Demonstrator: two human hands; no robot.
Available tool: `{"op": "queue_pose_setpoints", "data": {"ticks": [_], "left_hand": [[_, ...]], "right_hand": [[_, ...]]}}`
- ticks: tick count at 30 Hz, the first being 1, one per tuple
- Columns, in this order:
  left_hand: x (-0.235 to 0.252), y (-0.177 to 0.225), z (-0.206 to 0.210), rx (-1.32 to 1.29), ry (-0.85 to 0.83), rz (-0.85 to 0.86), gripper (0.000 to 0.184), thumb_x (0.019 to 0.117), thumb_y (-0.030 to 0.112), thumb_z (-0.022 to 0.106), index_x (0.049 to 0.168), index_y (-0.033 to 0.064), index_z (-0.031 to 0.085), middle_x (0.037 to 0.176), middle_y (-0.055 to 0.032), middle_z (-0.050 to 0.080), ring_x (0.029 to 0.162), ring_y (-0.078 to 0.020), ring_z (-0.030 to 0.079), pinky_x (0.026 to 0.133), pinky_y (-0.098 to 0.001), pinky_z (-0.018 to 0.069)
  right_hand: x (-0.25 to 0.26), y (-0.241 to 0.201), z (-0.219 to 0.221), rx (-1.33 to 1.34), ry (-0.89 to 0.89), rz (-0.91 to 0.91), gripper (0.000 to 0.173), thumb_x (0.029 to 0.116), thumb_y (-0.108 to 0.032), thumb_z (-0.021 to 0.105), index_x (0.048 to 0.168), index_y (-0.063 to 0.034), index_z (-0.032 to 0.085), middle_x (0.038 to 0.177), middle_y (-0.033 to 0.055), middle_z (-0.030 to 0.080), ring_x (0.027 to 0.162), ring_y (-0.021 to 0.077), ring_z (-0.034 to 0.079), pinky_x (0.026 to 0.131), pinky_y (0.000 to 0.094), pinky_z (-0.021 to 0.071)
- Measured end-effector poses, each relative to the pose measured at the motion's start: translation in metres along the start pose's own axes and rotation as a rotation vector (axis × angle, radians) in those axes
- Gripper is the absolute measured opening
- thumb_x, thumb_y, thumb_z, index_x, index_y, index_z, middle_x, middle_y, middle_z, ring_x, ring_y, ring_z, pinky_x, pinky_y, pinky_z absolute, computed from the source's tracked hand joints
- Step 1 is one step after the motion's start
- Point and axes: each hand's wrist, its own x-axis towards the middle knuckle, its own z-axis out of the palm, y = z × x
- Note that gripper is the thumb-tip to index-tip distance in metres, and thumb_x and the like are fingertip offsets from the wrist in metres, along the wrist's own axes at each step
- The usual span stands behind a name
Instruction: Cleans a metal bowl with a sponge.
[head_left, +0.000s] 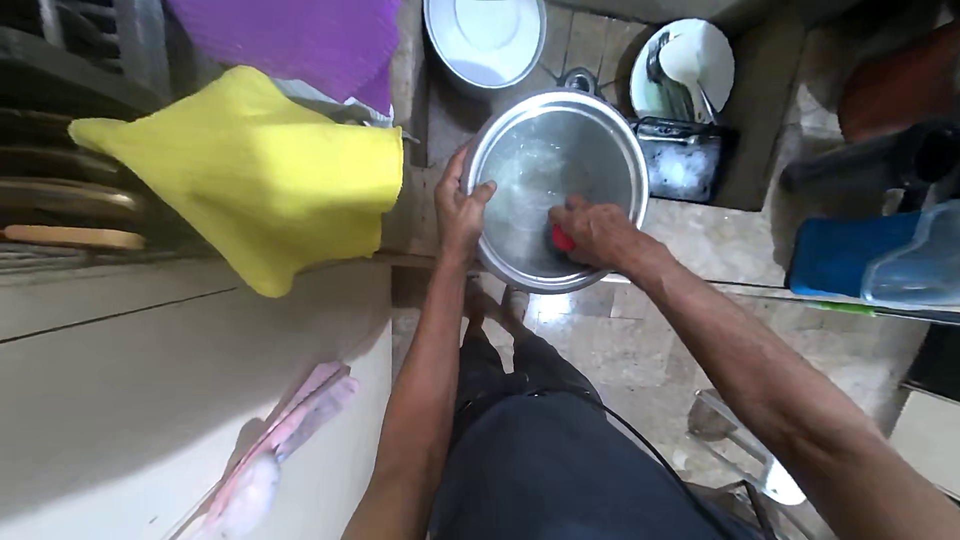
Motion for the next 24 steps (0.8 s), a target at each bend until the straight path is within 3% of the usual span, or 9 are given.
{"op": "queue_pose_setpoints", "data": {"ticks": [3,6,10,11,13,15,18,20,24], "left_hand": [[-0.018,-0.002,0.009,0.02,0.097,0.021,0.058,0.0922,-0.003,0.064,0.148,-0.0038,0.047,0.143,-0.0186,0.058,0.126,-0.0192,0.061,0.105,-0.0346,0.0529],[-0.066,-0.01,0.044,-0.022,0.305,0.021,0.061,0.1009,0.008,0.058,0.157,0.0018,0.035,0.157,-0.0153,0.045,0.14,-0.0195,0.049,0.116,-0.0362,0.0437],[-0.118,-0.018,0.069,0.034,0.325,-0.131,0.074,0.1058,0.041,0.055,0.165,0.0309,0.012,0.165,-0.0032,0.034,0.139,-0.0206,0.049,0.108,-0.0477,0.0484],[-0.115,-0.016,0.064,0.04,0.309,-0.133,0.072,0.1056,0.04,0.055,0.165,0.0296,0.016,0.162,-0.0049,0.038,0.136,-0.0212,0.052,0.106,-0.0473,0.0502],[-0.079,-0.008,0.043,0.083,0.241,-0.051,0.068,0.1032,0.028,0.059,0.16,0.01,0.027,0.152,-0.0159,0.048,0.131,-0.0221,0.056,0.107,-0.0414,0.0513],[-0.023,0.006,0.021,0.19,0.078,-0.013,0.065,0.0967,0.023,0.069,0.152,0.0009,0.041,0.136,-0.0191,0.061,0.12,-0.0213,0.064,0.101,-0.0387,0.0552],[0.053,0.032,0.012,0.343,-0.25,-0.032,0.061,0.093,0.018,0.073,0.149,0.0074,0.049,0.137,-0.013,0.063,0.122,-0.0204,0.063,0.103,-0.0404,0.054],[0.078,0.04,0.021,0.352,-0.391,-0.028,0.051,0.0982,0.014,0.066,0.147,0.0084,0.053,0.142,-0.0112,0.06,0.127,-0.0184,0.06,0.107,-0.0385,0.0504],[0.069,0.031,0.019,0.339,-0.408,0.026,0.042,0.1071,0.02,0.052,0.148,0.0101,0.054,0.151,-0.006,0.054,0.138,-0.0131,0.052,0.115,-0.0354,0.0432]], "right_hand": [[0.013,-0.032,0.014,0.082,0.012,-0.076,0.06,0.0794,-0.018,0.083,0.134,-0.0113,0.059,0.128,0.0255,0.058,0.089,0.0447,0.068,0.07,0.0617,0.0564],[0.041,-0.057,0.015,0.24,0.208,-0.063,0.058,0.0845,-0.024,0.078,0.136,-0.0091,0.057,0.128,0.0241,0.059,0.084,0.0418,0.069,0.068,0.0595,0.0569],[0.055,-0.053,-0.005,0.402,0.351,0.103,0.069,0.0818,-0.019,0.083,0.14,-0.0067,0.049,0.134,0.0233,0.056,0.091,0.0408,0.07,0.076,0.0585,0.0591],[0.052,-0.048,-0.003,0.396,0.346,0.087,0.068,0.0822,-0.02,0.082,0.14,-0.0071,0.049,0.134,0.0224,0.056,0.091,0.0394,0.07,0.076,0.0577,0.0594],[0.039,-0.037,0.008,0.331,0.283,-0.03,0.062,0.0816,-0.02,0.083,0.135,-0.0081,0.055,0.129,0.0222,0.059,0.091,0.0393,0.07,0.075,0.058,0.0588],[0.026,-0.026,0.021,0.246,0.197,-0.127,0.056,0.0793,-0.014,0.082,0.131,-0.0118,0.06,0.125,0.021,0.061,0.089,0.0398,0.069,0.072,0.0585,0.0584],[0.014,-0.016,0.022,0.197,0.103,-0.163,0.055,0.0788,-0.008,0.081,0.13,-0.0176,0.064,0.129,0.0202,0.06,0.095,0.0404,0.069,0.075,0.0592,0.0579],[0.017,-0.019,0.019,0.198,0.096,-0.194,0.055,0.0802,-0.007,0.08,0.131,-0.0183,0.063,0.13,0.0199,0.06,0.096,0.0401,0.069,0.077,0.059,0.0582],[0.044,-0.046,0.015,0.315,0.277,-0.143,0.053,0.0817,-0.013,0.08,0.131,-0.0112,0.061,0.129,0.0221,0.059,0.086,0.0393,0.07,0.07,0.0572,0.0592]]}}
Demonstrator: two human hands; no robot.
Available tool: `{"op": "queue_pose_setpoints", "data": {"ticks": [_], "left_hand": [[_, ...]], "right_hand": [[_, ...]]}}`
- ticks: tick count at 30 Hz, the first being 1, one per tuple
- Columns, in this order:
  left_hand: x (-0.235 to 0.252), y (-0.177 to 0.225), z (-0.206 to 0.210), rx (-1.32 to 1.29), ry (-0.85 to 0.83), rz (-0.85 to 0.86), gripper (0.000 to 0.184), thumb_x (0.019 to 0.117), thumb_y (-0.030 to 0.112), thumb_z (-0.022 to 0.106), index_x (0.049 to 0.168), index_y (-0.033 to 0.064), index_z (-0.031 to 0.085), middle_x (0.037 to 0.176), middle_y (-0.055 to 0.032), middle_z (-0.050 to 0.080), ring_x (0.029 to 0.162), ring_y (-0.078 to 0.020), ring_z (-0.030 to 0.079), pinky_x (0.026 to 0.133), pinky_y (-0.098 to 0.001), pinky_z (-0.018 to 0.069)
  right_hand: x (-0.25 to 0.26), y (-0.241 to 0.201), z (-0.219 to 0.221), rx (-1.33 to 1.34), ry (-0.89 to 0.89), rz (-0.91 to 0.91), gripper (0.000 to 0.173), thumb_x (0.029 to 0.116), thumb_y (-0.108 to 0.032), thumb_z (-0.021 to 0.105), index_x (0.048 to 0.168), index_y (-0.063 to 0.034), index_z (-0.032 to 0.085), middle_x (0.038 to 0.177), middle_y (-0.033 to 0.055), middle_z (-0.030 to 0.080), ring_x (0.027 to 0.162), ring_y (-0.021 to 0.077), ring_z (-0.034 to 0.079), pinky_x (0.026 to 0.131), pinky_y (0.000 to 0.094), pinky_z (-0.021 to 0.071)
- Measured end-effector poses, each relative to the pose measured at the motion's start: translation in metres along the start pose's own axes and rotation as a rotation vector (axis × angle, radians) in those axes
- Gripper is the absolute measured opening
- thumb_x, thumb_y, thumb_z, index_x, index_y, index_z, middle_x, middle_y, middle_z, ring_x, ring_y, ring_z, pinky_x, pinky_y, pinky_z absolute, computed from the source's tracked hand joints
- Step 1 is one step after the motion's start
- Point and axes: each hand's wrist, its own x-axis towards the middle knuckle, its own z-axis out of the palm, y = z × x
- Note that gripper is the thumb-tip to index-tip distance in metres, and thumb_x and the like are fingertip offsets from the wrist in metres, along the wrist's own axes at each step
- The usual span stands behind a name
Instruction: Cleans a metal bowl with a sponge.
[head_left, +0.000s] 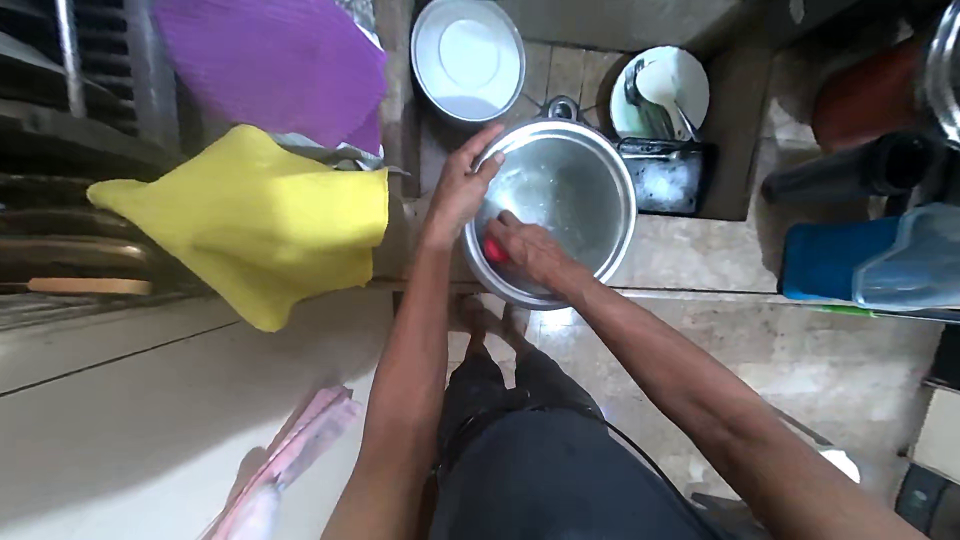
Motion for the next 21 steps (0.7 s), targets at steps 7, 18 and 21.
{"op": "queue_pose_setpoints", "data": {"ticks": [7,18,21], "left_hand": [[-0.07,-0.016,0.039,-0.037,0.423,0.022,0.045,0.1073,0.014,0.05,0.151,0.0039,0.049,0.151,-0.013,0.053,0.135,-0.0146,0.055,0.114,-0.0328,0.0444],[-0.077,-0.018,0.049,-0.02,0.49,-0.011,0.045,0.1086,0.018,0.048,0.152,0.0052,0.048,0.15,-0.0103,0.056,0.133,-0.0128,0.057,0.113,-0.0323,0.0452],[-0.076,-0.023,0.049,-0.004,0.492,0.046,0.045,0.1083,0.016,0.048,0.151,0.0028,0.048,0.148,-0.0125,0.057,0.131,-0.0144,0.059,0.112,-0.0325,0.0463]], "right_hand": [[0.021,0.016,-0.037,0.027,0.238,0.504,0.069,0.0839,-0.023,0.079,0.143,-0.0063,0.047,0.136,0.0262,0.055,0.101,0.045,0.068,0.08,0.0621,0.0568],[-0.006,-0.018,-0.002,-0.013,0.021,0.356,0.057,0.086,-0.026,0.077,0.136,-0.0078,0.056,0.127,0.0254,0.058,0.089,0.042,0.069,0.073,0.0591,0.0574],[0.033,-0.009,-0.027,0.016,0.11,0.384,0.066,0.0845,-0.024,0.079,0.141,-0.0059,0.05,0.134,0.0282,0.055,0.097,0.0452,0.068,0.078,0.0618,0.057]]}}
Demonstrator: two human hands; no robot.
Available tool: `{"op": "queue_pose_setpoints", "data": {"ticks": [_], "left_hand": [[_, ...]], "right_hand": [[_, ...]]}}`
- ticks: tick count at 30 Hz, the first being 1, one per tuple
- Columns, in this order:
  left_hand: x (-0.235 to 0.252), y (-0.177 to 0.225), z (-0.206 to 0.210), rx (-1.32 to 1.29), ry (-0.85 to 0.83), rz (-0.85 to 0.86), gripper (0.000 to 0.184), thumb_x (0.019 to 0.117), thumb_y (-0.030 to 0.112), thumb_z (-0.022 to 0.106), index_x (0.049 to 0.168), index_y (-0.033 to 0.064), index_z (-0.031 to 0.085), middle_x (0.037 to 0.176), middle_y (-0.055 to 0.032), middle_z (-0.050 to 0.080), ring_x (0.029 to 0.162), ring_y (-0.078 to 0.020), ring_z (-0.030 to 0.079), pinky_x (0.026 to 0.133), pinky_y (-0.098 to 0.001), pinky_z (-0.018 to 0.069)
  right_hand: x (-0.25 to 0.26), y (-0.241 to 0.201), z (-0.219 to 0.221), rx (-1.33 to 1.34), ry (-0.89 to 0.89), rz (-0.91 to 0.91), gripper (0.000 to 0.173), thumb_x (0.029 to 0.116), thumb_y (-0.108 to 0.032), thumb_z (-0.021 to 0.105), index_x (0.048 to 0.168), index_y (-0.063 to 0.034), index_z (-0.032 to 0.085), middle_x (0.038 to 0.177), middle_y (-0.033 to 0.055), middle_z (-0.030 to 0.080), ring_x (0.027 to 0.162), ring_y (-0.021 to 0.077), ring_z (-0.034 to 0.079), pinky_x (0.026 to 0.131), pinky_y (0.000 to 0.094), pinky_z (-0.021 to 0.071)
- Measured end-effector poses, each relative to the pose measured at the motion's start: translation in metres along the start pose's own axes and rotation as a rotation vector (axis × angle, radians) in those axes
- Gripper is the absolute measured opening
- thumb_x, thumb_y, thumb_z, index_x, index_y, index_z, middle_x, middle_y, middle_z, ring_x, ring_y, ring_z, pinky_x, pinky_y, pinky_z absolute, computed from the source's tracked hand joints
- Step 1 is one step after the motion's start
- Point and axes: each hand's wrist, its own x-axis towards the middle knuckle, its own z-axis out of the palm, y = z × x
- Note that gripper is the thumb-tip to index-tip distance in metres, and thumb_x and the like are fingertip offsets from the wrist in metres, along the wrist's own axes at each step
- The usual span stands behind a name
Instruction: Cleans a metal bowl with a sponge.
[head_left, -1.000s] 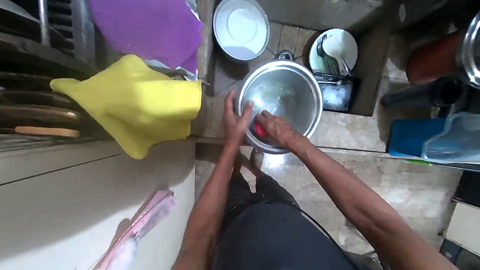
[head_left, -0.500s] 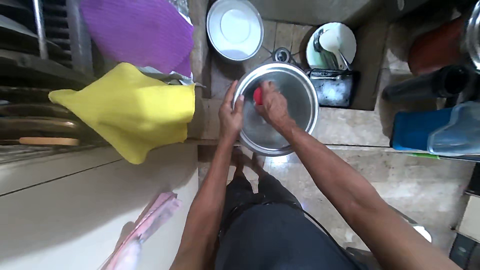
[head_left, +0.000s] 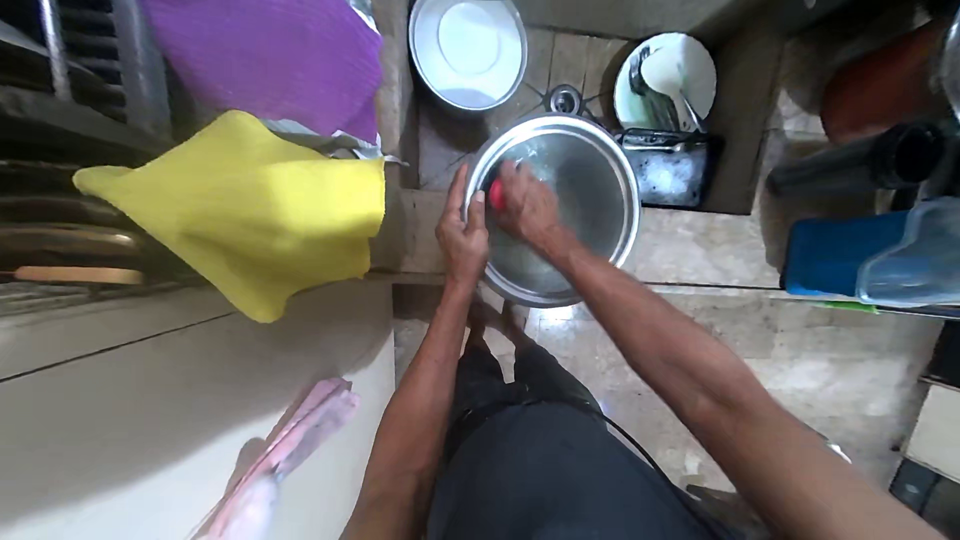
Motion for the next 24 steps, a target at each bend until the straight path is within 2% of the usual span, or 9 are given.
{"op": "queue_pose_setpoints", "data": {"ticks": [2,5,7,9,11,13,16,20,24], "left_hand": [[-0.001,-0.001,-0.001,-0.014,0.007,0.02,0.045,0.1077,0.015,0.049,0.151,0.0013,0.048,0.148,-0.0131,0.057,0.132,-0.0145,0.059,0.112,-0.0317,0.0466],[0.0,0.001,0.0,-0.04,0.026,0.0,0.044,0.1072,0.014,0.051,0.15,0.0014,0.05,0.148,-0.0128,0.057,0.13,-0.0141,0.06,0.111,-0.0315,0.0476],[-0.001,0.002,0.0,-0.019,0.013,-0.04,0.045,0.1077,0.016,0.05,0.151,0.0049,0.049,0.148,-0.0103,0.057,0.13,-0.0132,0.06,0.111,-0.0324,0.048],[0.001,0.002,0.0,0.002,0.009,-0.047,0.045,0.108,0.018,0.049,0.152,0.0066,0.049,0.149,-0.0089,0.057,0.131,-0.0131,0.059,0.112,-0.0336,0.0471],[0.0,0.002,0.0,0.026,0.013,-0.04,0.045,0.1078,0.017,0.049,0.152,0.0071,0.049,0.148,-0.0087,0.058,0.13,-0.0132,0.059,0.112,-0.0337,0.0468],[0.0,0.001,0.0,0.021,0.02,-0.002,0.045,0.1074,0.014,0.049,0.151,0.0042,0.049,0.148,-0.0107,0.058,0.131,-0.0137,0.059,0.112,-0.0328,0.0468],[0.001,-0.001,0.001,-0.01,0.026,0.047,0.045,0.1069,0.012,0.05,0.15,-0.0005,0.048,0.147,-0.0143,0.058,0.131,-0.0152,0.059,0.112,-0.0322,0.0472],[0.003,-0.001,0.0,-0.028,0.047,0.031,0.044,0.1069,0.013,0.051,0.149,0.0005,0.05,0.146,-0.0137,0.059,0.13,-0.0161,0.06,0.112,-0.0337,0.0473],[-0.012,0.013,0.002,0.013,0.004,-0.089,0.047,0.107,0.014,0.051,0.154,0.0091,0.047,0.155,-0.0073,0.052,0.135,-0.0172,0.056,0.114,-0.037,0.0461]], "right_hand": [[0.006,0.018,-0.019,-0.03,0.027,0.113,0.073,0.0833,-0.027,0.081,0.144,-0.0053,0.047,0.14,0.0288,0.053,0.103,0.0479,0.067,0.083,0.0651,0.0555],[-0.019,0.05,-0.03,-0.175,-0.015,0.222,0.075,0.083,-0.03,0.08,0.144,-0.0016,0.047,0.132,0.0318,0.057,0.106,0.051,0.065,0.081,0.0671,0.0539],[-0.044,0.054,-0.023,-0.238,-0.108,0.231,0.073,0.0831,-0.026,0.079,0.144,-0.001,0.048,0.13,0.0325,0.058,0.106,0.0516,0.065,0.081,0.0673,0.0539],[-0.058,0.04,-0.007,-0.229,-0.17,0.155,0.063,0.0837,-0.023,0.078,0.138,-0.0039,0.053,0.127,0.0297,0.059,0.1,0.0484,0.067,0.077,0.0642,0.0556],[-0.053,0.018,0.008,-0.159,-0.18,0.065,0.06,0.0853,-0.023,0.077,0.138,-0.0065,0.054,0.129,0.0285,0.057,0.095,0.0459,0.068,0.075,0.0614,0.0567],[-0.029,0.004,0.014,-0.067,-0.106,-0.025,0.058,0.0868,-0.027,0.076,0.137,-0.0074,0.055,0.128,0.0272,0.057,0.093,0.0435,0.069,0.075,0.0596,0.0572],[0.0,0.009,-0.01,-0.036,-0.034,0.07,0.067,0.0859,-0.028,0.077,0.143,-0.0076,0.048,0.134,0.0284,0.055,0.103,0.0466,0.067,0.082,0.0633,0.0558],[-0.021,0.051,-0.03,-0.156,-0.04,0.224,0.077,0.0853,-0.032,0.079,0.146,-0.0016,0.044,0.132,0.0329,0.056,0.107,0.0522,0.064,0.083,0.0679,0.0535],[-0.083,0.046,0.007,-0.125,-0.071,0.105,0.064,0.0826,-0.026,0.081,0.134,-0.0004,0.052,0.118,0.0324,0.059,0.09,0.0502,0.067,0.068,0.0653,0.0559]]}}
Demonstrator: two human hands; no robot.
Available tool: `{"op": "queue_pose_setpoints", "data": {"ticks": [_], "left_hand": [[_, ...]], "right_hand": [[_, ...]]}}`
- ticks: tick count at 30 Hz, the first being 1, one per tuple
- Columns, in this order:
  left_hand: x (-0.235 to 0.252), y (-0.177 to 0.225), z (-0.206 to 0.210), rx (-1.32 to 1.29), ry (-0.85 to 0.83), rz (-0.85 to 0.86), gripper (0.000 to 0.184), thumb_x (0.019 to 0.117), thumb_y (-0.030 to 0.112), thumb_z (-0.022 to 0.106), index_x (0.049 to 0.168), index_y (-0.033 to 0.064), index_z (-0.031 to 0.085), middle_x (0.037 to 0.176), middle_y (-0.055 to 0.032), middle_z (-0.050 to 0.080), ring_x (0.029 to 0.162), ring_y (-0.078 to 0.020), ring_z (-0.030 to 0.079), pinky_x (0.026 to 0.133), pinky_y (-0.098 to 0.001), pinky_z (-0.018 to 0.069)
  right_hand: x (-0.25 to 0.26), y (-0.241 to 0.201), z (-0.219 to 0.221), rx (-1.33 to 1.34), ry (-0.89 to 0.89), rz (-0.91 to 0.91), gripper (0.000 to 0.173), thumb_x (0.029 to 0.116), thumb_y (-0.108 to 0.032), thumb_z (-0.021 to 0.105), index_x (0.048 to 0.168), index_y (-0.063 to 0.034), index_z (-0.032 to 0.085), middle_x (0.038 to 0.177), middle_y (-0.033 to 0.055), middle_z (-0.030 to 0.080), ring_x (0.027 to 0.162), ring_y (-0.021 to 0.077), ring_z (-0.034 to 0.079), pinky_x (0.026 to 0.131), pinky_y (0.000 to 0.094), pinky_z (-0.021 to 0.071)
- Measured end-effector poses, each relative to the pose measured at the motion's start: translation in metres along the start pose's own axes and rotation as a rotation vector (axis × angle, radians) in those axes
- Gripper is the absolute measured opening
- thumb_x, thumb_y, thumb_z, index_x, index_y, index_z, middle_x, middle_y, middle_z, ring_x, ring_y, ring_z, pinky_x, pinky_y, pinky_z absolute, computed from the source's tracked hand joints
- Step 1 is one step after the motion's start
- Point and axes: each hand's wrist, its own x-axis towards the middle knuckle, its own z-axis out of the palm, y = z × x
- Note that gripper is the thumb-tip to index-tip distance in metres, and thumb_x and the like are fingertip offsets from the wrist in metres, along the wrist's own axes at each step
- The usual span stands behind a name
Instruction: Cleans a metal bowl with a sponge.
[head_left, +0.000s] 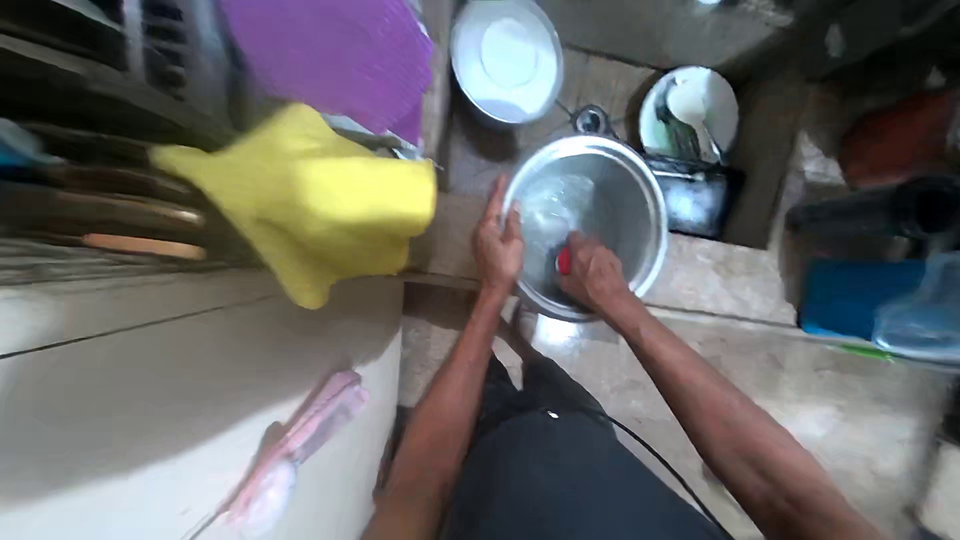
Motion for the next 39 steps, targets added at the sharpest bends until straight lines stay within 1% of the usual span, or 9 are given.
{"op": "queue_pose_setpoints", "data": {"ticks": [3,7,12,17,23,27,30,35,39], "left_hand": [[-0.003,-0.012,0.008,0.06,0.072,0.035,0.049,0.1048,0.013,0.057,0.153,0.0125,0.048,0.152,-0.006,0.055,0.126,-0.0191,0.063,0.104,-0.0408,0.0541],[0.009,-0.01,0.001,0.017,0.03,0.038,0.044,0.1053,0.013,0.052,0.148,0.0035,0.054,0.144,-0.0135,0.061,0.127,-0.021,0.063,0.11,-0.0416,0.0494],[0.008,-0.008,0.001,0.018,0.019,0.06,0.045,0.1053,0.013,0.052,0.149,0.0031,0.052,0.143,-0.0144,0.062,0.124,-0.0224,0.065,0.108,-0.0424,0.0505],[0.009,-0.004,-0.005,0.044,0.042,-0.006,0.042,0.1051,0.014,0.054,0.147,0.0064,0.056,0.138,-0.0136,0.065,0.121,-0.0234,0.067,0.107,-0.044,0.0508],[-0.001,0.004,-0.012,0.057,-0.087,-0.147,0.047,0.1089,0.033,0.05,0.156,0.0281,0.046,0.144,-0.0069,0.061,0.116,-0.0264,0.067,0.095,-0.0524,0.0553],[0.011,-0.011,-0.004,0.043,-0.006,-0.021,0.045,0.108,0.021,0.049,0.152,0.0127,0.051,0.145,-0.0093,0.061,0.126,-0.02,0.063,0.108,-0.0443,0.0503],[0.011,-0.012,-0.003,0.051,-0.011,-0.009,0.045,0.1081,0.021,0.05,0.152,0.013,0.051,0.147,-0.0071,0.06,0.126,-0.0178,0.063,0.108,-0.0422,0.0503],[0.011,-0.011,-0.003,-0.015,0.003,0.016,0.044,0.1078,0.017,0.05,0.151,0.0084,0.051,0.147,-0.0082,0.059,0.128,-0.0154,0.061,0.11,-0.0377,0.0494],[0.011,-0.011,-0.002,-0.027,0.008,0.007,0.044,0.1079,0.018,0.049,0.151,0.0092,0.051,0.148,-0.0077,0.058,0.13,-0.0148,0.06,0.111,-0.0374,0.0479]], "right_hand": [[0.032,-0.041,0.007,0.078,-0.019,-0.125,0.06,0.086,-0.029,0.076,0.137,-0.0062,0.055,0.128,0.0286,0.059,0.099,0.0475,0.067,0.078,0.0664,0.0548],[0.074,-0.04,-0.027,0.087,0.077,-0.074,0.069,0.0873,-0.026,0.077,0.143,0.0015,0.047,0.137,0.038,0.051,0.105,0.057,0.063,0.083,0.0718,0.0519],[0.043,0.01,-0.046,-0.177,-0.074,0.078,0.074,0.0882,-0.025,0.077,0.148,0.0028,0.042,0.136,0.0399,0.051,0.11,0.0586,0.061,0.084,0.0722,0.051],[0.011,-0.02,-0.014,-0.162,-0.277,-0.233,0.069,0.087,-0.026,0.078,0.146,-0.0046,0.05,0.136,0.0333,0.055,0.11,0.0522,0.064,0.087,0.0675,0.0522],[0.072,-0.047,-0.006,0.089,0.075,-0.343,0.049,0.0852,-0.023,0.078,0.128,-0.0061,0.061,0.127,0.0279,0.058,0.084,0.0446,0.069,0.068,0.0629,0.0568],[0.077,-0.015,-0.045,-0.094,0.053,-0.082,0.059,0.0895,-0.017,0.074,0.142,-0.0045,0.05,0.137,0.0376,0.051,0.094,0.0589,0.064,0.073,0.0727,0.0519],[0.057,0.008,-0.051,-0.261,-0.083,0.008,0.053,0.092,-0.016,0.071,0.142,-0.0069,0.054,0.132,0.0377,0.055,0.102,0.0591,0.062,0.076,0.0724,0.0508],[0.029,0.006,-0.01,-0.233,-0.278,-0.234,0.062,0.0775,-0.024,0.084,0.134,-0.0125,0.061,0.12,0.0272,0.061,0.099,0.047,0.065,0.076,0.0655,0.0531],[0.048,-0.026,0.016,0.007,-0.118,-0.432,0.054,0.0838,-0.03,0.077,0.133,-0.0119,0.061,0.121,0.0227,0.062,0.089,0.0409,0.068,0.071,0.0604,0.0555]]}}
